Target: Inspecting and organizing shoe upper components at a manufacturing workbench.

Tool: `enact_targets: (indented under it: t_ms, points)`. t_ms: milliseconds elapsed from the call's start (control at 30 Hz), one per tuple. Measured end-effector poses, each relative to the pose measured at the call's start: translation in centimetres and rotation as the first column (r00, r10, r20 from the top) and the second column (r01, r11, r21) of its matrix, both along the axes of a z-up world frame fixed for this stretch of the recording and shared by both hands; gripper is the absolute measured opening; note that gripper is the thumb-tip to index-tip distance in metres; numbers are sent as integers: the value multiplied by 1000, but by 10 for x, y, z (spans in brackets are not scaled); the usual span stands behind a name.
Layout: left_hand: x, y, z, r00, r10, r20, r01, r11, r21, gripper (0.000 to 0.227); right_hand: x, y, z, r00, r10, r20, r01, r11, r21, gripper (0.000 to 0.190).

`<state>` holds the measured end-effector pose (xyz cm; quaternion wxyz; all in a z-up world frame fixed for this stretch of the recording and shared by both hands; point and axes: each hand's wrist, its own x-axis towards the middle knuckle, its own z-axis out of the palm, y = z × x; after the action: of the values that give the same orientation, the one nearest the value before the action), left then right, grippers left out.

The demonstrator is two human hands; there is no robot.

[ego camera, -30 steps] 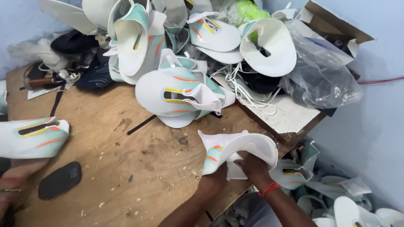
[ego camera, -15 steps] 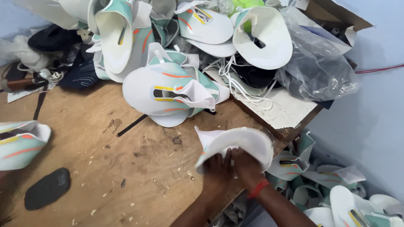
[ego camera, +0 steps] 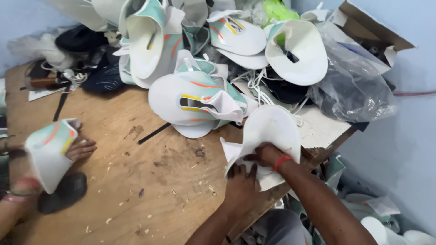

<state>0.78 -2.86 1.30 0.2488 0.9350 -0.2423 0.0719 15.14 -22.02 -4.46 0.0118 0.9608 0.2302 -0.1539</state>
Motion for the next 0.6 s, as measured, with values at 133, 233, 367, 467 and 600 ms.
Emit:
enact_targets:
  t_ms: [133, 233, 367, 467, 600]
  points:
    - [0, 1, -13, 991, -23, 129, 29, 999, -40, 57, -15, 14, 45, 886, -387, -255, 416, 907, 71, 61]
    - [-7, 6, -6, 969, -17, 248, 19, 1000, -4, 58, -32, 24, 56, 938, -233, -256, 264, 960, 93, 50]
    - [-7, 6, -27, 972, -45, 229, 55, 998, -37, 35, -98, 42, 76, 980, -200, 21, 192, 959, 208, 29]
    - [3, -1, -57, 874, -44, 483, 93, 993, -79, 39, -100, 23, 24, 979, -135, 156, 86, 954, 288, 23]
    - [1, -10, -12, 991, 68, 114, -20, 926, -378, 48, -124, 21, -16, 885, -458, 86, 374, 809, 453, 26]
